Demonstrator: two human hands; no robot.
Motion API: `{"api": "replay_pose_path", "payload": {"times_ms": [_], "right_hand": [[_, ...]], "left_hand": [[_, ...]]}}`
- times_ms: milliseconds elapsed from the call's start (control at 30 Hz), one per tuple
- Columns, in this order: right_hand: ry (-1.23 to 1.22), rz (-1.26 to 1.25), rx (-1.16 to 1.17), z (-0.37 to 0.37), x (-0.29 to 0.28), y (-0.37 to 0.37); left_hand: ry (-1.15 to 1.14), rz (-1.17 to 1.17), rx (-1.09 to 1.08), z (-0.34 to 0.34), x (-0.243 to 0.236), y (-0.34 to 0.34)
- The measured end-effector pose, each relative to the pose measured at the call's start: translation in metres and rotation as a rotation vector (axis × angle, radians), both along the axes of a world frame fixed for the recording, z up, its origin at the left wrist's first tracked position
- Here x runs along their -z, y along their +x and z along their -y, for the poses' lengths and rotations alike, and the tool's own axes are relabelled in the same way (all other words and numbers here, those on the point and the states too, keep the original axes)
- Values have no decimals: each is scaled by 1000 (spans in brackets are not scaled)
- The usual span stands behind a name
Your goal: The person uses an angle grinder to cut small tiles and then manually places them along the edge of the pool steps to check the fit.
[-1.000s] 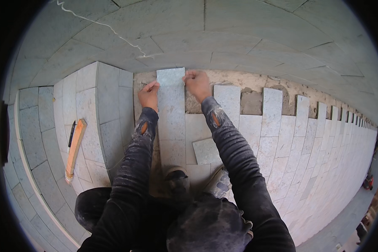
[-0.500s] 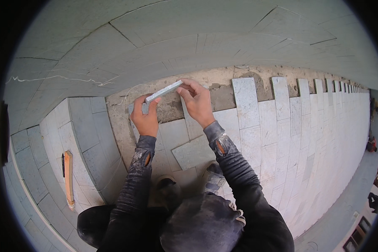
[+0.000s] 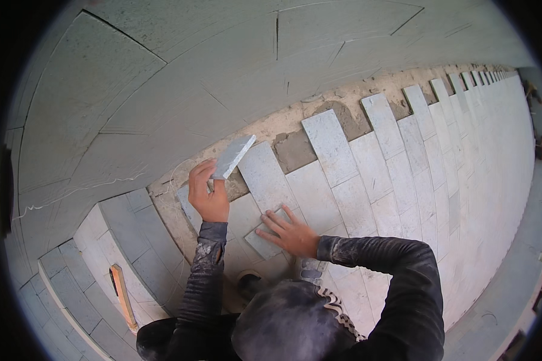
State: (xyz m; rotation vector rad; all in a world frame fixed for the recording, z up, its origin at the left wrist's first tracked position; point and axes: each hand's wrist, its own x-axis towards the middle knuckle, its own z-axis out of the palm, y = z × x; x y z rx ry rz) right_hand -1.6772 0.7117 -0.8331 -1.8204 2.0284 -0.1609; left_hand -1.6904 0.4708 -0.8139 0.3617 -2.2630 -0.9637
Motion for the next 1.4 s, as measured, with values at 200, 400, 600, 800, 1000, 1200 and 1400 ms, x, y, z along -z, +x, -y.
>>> {"api": "replay_pose_path", "payload": {"times_ms": [200,400,600,800,1000,1200,1400], "right_hand": [[59,82,-111,49,-15,-2],[342,68,288,45,-79,-53],[685,163,726,-15,-275,-81],[672,638,1167,-142,-363,-103],[907,413,774,-130,-453,-54],[664,319,370,-33,-509,4],[472,190,227,52,-595,122]], "left_hand": [[518,69,-292,-9,-65,20],[774,189,-407,-30,-208,58],[1056,65,-430,-61,-383,174],[1261,-109,-556,-84,-537,261],[1355,-461,-918,-168,-579,359],[1835,-1408,-787,-290,-636,468],[1656,-1984,-797,-413,-654,557]]}}
